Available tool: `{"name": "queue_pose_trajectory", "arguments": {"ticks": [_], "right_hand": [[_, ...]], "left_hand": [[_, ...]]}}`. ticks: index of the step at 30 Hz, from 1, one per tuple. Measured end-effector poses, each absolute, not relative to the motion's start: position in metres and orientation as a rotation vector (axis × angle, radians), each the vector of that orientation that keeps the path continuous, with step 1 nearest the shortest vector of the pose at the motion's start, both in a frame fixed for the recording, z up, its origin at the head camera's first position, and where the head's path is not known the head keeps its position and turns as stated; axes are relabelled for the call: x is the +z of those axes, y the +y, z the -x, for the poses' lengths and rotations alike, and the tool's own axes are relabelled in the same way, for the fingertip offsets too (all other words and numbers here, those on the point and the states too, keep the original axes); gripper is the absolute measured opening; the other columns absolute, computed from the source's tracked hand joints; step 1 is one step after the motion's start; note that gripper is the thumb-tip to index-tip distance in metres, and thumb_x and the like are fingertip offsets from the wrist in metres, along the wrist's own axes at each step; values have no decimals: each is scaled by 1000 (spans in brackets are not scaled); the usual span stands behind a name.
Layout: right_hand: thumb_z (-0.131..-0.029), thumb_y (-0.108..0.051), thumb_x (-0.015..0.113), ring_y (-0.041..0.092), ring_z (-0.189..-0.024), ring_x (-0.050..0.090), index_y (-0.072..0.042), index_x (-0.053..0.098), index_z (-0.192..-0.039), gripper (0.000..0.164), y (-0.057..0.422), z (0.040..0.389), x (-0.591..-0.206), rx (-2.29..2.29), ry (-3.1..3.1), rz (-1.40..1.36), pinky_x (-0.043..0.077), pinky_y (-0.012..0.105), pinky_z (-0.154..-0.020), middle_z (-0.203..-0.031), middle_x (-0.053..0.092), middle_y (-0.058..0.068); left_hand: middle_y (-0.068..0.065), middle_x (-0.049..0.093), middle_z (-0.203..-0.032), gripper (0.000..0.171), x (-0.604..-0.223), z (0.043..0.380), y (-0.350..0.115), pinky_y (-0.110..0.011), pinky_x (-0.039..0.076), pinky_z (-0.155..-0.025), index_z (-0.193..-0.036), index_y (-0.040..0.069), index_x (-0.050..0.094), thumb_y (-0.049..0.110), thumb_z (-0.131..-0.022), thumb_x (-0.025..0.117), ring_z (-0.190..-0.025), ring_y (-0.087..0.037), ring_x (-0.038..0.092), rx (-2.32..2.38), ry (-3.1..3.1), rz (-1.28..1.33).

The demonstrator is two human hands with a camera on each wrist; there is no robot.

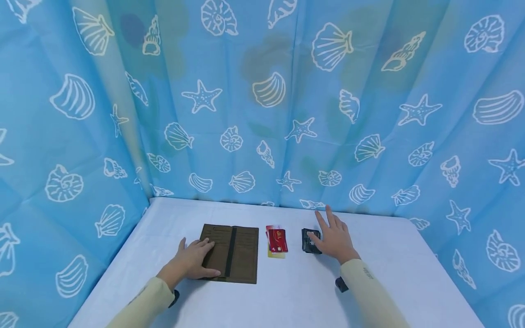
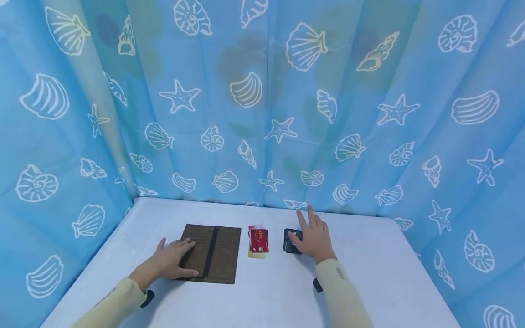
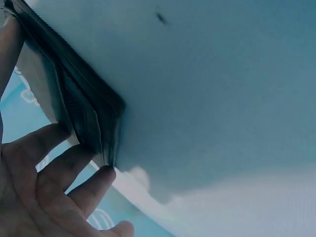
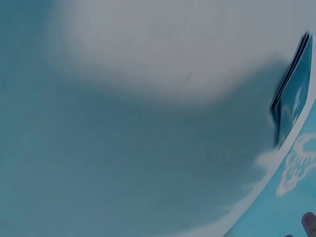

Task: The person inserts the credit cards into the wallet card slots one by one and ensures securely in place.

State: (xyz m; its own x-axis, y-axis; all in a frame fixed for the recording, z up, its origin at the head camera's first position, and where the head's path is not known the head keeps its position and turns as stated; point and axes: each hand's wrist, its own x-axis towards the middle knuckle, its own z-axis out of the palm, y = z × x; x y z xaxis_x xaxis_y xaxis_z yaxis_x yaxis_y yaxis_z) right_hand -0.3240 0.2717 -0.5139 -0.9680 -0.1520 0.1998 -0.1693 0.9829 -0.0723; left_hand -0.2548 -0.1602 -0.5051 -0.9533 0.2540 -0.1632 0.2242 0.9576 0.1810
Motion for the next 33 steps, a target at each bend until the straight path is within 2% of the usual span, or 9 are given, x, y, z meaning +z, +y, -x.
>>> {"name": "queue_pose_trajectory", "arguments": {"ticks": [14,19,25,29,33], "right_hand": [[-90,-57,60,42,-145,30,-20,25,-158,84,212,320,-523,175,-2949,-369,29,65,-115,-166,11,16],[-90,-59,57,41,-145,29,-22,23,-158,84,200,327,-518,180,-2977,-397,29,64,-116,-166,9,16],[-88,-57,61,41,-146,29,-23,24,-158,86,186,328,-520,214,-3002,-409,29,64,-116,-166,11,14],[-89,-57,62,41,-144,32,-23,26,-157,84,177,327,-522,245,-3029,-419,30,65,-115,-165,17,15],[-85,-54,68,40,-142,37,-22,32,-155,85,168,325,-523,314,-3056,-409,36,64,-111,-161,29,13]], "left_hand": [[-18,44,-152,98,-510,249,-161,-74,11,-114,-145,8,47,70,-73,72,-139,-42,40,253,2896,-365],[-18,44,-152,97,-505,256,-161,-74,13,-114,-145,8,47,69,-74,73,-139,-40,42,226,2928,-380],[-19,42,-153,98,-507,257,-162,-72,19,-114,-146,7,46,68,-75,73,-140,-41,40,262,2908,-373],[-20,42,-153,95,-507,256,-162,-67,26,-114,-145,6,47,60,-74,78,-141,-42,39,399,2894,-354],[-22,43,-152,84,-504,258,-165,-61,36,-112,-141,5,52,42,-74,86,-139,-42,41,567,2878,-346]]}}
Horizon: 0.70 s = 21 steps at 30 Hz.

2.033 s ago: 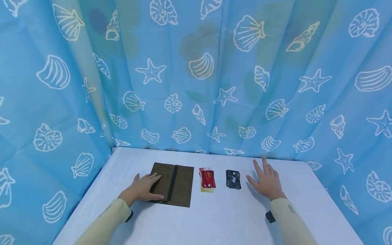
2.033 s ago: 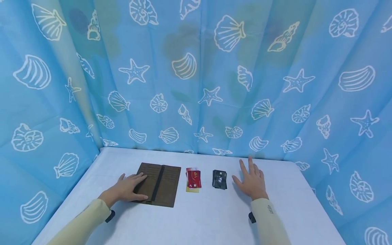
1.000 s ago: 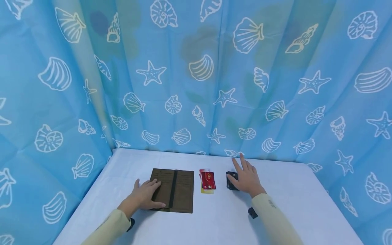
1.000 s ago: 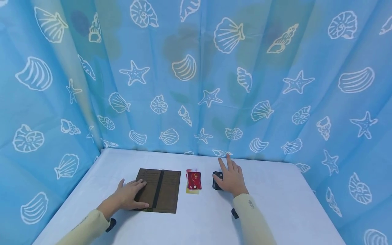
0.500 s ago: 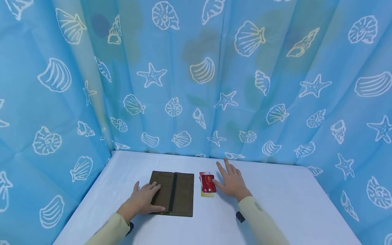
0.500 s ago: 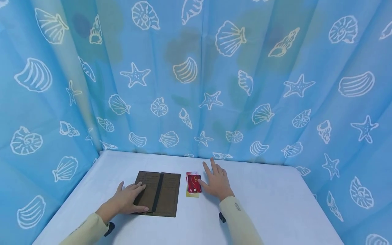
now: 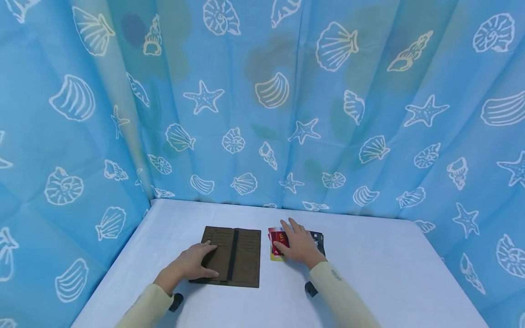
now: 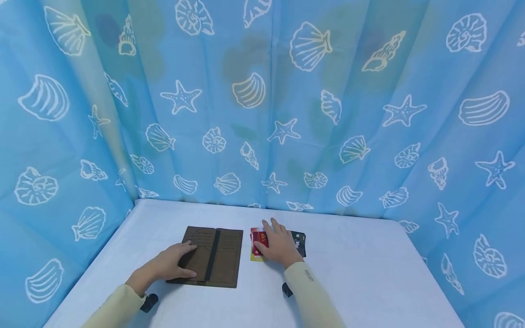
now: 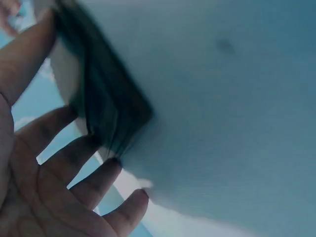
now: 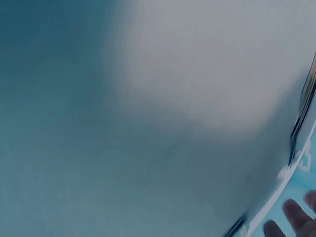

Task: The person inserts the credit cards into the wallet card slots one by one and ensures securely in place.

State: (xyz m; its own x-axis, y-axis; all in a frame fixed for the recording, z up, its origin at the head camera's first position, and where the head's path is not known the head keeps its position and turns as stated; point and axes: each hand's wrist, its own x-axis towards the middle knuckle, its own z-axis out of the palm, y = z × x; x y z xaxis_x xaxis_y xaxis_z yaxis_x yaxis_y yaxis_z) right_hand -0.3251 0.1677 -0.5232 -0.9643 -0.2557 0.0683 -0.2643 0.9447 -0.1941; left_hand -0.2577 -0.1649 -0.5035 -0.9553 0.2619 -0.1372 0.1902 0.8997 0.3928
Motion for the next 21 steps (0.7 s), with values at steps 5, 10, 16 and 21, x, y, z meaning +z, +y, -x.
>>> {"name": "queue_pose_trajectory", "arguments": {"ticks": [5,10,16,21], "right_hand": [[-80,-47,78,38,-137,44,-21,35,-152,88,161,322,-524,475,-3066,-387,47,60,-103,-156,38,13],[-76,-41,84,33,-136,45,-22,34,-152,93,160,324,-526,646,-3087,-319,52,54,-100,-152,45,8],[-70,-35,89,32,-131,48,-18,37,-151,98,161,328,-528,768,-3094,-322,57,51,-93,-144,51,9],[-67,-33,91,30,-129,48,-19,41,-148,97,163,328,-529,732,-3113,-282,58,48,-91,-143,52,7]], "left_hand": [[-19,52,-144,72,-501,264,-169,-57,41,-109,-133,6,59,25,-71,89,-134,-40,47,705,2855,-331],[-13,61,-132,63,-500,269,-176,-54,45,-107,-124,7,64,16,-68,91,-126,-35,54,779,2845,-367],[-12,59,-133,62,-499,269,-179,-56,44,-107,-122,10,65,12,-66,91,-126,-35,52,783,2841,-344],[-14,58,-135,61,-502,268,-173,-60,44,-105,-122,10,65,14,-67,91,-126,-37,52,780,2867,-324]]}}
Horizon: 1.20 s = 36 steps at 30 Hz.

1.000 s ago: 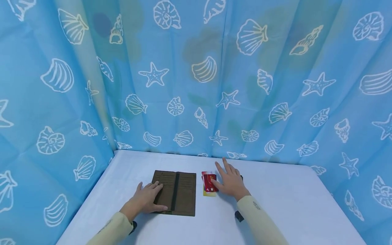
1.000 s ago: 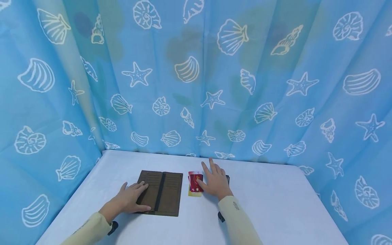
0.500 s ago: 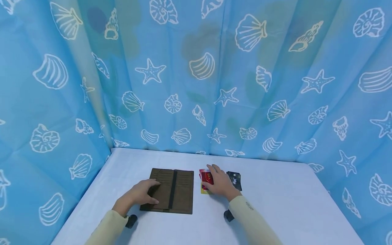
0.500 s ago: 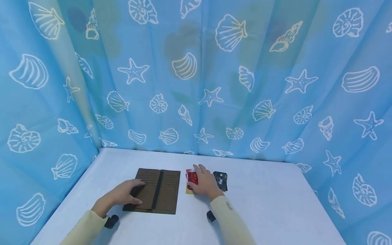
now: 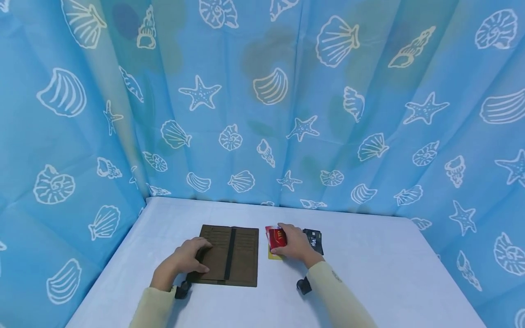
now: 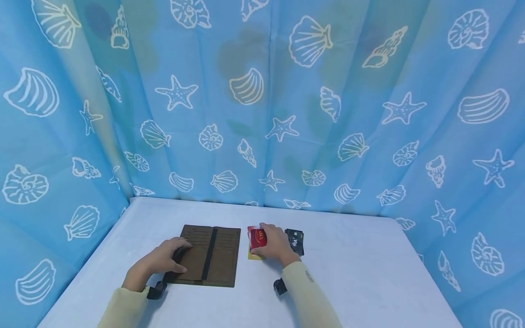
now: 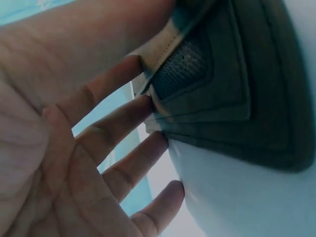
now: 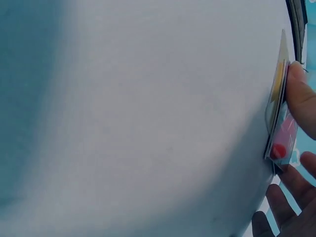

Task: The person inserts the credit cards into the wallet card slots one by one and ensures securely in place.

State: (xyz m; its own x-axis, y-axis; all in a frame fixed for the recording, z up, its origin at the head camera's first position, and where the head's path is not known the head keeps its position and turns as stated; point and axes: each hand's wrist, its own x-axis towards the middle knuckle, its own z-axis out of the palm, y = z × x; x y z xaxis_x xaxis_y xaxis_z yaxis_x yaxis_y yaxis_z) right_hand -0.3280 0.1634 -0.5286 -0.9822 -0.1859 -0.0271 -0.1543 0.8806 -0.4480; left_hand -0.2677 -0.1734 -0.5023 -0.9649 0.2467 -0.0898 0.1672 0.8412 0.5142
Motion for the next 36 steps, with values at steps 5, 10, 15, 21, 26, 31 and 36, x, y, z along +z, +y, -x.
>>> {"name": "queue_pose_trajectory", "arguments": {"ticks": [5,10,15,21,26,31,36], "right_hand": [[-66,-32,92,31,-127,48,-16,46,-144,92,163,326,-526,-700,2989,275,59,47,-88,-141,50,10],[-67,-33,91,29,-126,48,-17,48,-142,89,160,326,-523,-713,3009,281,58,47,-91,-141,49,9],[-67,-35,91,29,-123,49,-18,50,-141,86,158,325,-520,-735,3029,267,57,49,-94,-141,49,9],[-72,-29,89,28,-121,50,-15,49,-142,83,158,323,-523,-874,2969,245,54,49,-98,-143,44,11],[-73,-26,89,31,-123,50,-13,41,-148,90,157,323,-521,-941,2944,222,51,52,-102,-145,40,15],[-70,-21,91,31,-125,49,-17,35,-150,98,153,323,-518,-940,2927,143,58,50,-92,-139,46,13],[-69,-19,91,32,-127,50,-17,35,-149,97,152,321,-516,-964,2884,143,58,50,-91,-140,51,10]], "left_hand": [[-18,52,-144,64,-508,265,-172,-63,40,-107,-129,10,61,18,-72,88,-134,-42,45,772,2863,-277],[-23,44,-150,66,-510,264,-174,-63,36,-111,-133,7,58,18,-75,87,-139,-45,39,828,2844,-258],[-23,43,-151,65,-512,261,-173,-62,36,-111,-134,6,58,17,-76,86,-139,-46,38,883,2837,-265],[-23,44,-150,64,-514,258,-171,-62,34,-112,-133,6,58,17,-76,85,-138,-46,38,857,2868,-270],[-23,44,-150,63,-514,258,-171,-61,34,-113,-133,5,58,17,-77,85,-139,-45,39,860,2881,-293],[-23,44,-150,63,-516,257,-171,-62,34,-112,-133,5,58,17,-77,84,-138,-45,39,878,2899,-308],[-22,44,-150,63,-518,256,-172,-62,34,-112,-133,5,58,17,-78,84,-139,-45,39,876,2898,-309]]}}
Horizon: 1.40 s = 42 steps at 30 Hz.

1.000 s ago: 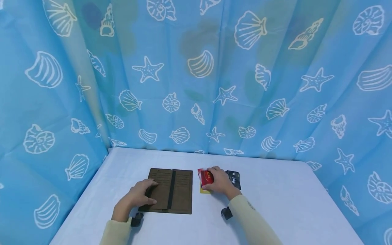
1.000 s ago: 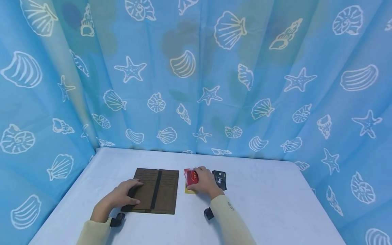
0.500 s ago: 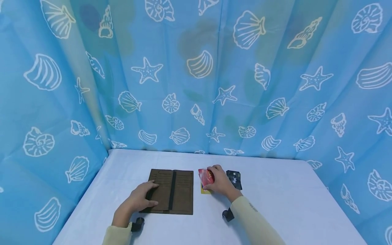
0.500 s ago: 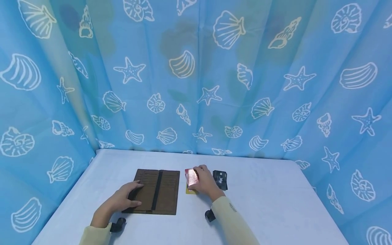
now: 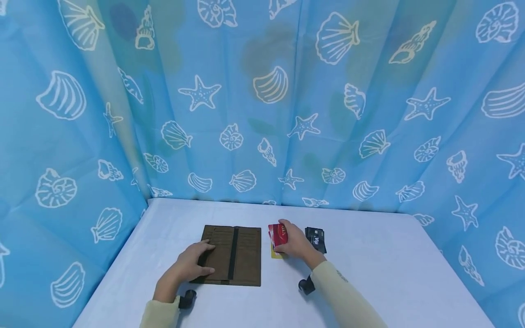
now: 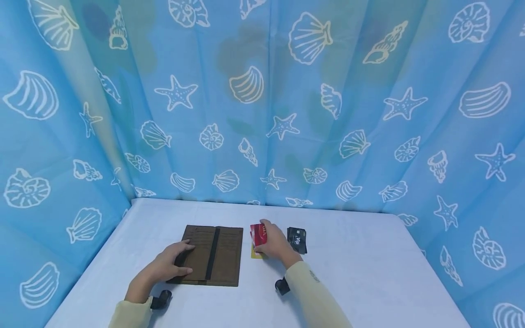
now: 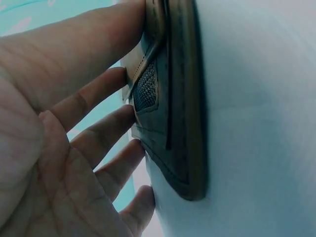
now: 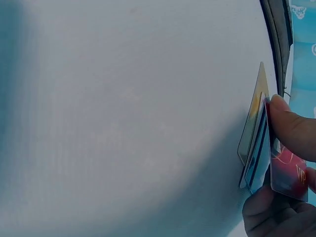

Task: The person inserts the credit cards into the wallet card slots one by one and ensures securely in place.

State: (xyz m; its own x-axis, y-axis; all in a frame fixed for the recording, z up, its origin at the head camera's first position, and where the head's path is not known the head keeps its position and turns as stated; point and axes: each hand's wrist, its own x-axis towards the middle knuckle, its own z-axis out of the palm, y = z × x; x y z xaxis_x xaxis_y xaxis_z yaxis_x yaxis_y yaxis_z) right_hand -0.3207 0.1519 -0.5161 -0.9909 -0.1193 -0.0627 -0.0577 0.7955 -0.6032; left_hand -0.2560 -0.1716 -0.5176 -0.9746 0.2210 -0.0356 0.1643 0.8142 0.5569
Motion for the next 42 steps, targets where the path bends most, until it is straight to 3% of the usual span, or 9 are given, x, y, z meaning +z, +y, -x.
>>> {"name": "queue_pose_trajectory", "arguments": {"ticks": [12,30,42], "right_hand": [[-90,-9,71,35,-129,51,-17,43,-144,62,147,331,-509,-1195,2799,177,53,55,-97,-143,51,14],[-93,-11,67,38,-133,48,-23,40,-147,61,119,337,-512,-1372,2688,104,48,60,-101,-146,48,14],[-92,-11,68,34,-131,49,-22,41,-147,62,95,339,-511,-1367,2665,231,49,54,-104,-147,48,12]], "left_hand": [[-22,44,-150,63,-512,257,-169,-60,35,-113,-133,5,58,17,-77,85,-139,-44,39,872,2906,-282],[-20,45,-150,63,-517,254,-172,-58,37,-112,-133,5,58,17,-77,85,-138,-42,41,888,2898,-287],[-20,46,-149,63,-516,255,-171,-57,38,-112,-132,5,59,17,-76,86,-138,-42,42,885,2907,-298]]}}
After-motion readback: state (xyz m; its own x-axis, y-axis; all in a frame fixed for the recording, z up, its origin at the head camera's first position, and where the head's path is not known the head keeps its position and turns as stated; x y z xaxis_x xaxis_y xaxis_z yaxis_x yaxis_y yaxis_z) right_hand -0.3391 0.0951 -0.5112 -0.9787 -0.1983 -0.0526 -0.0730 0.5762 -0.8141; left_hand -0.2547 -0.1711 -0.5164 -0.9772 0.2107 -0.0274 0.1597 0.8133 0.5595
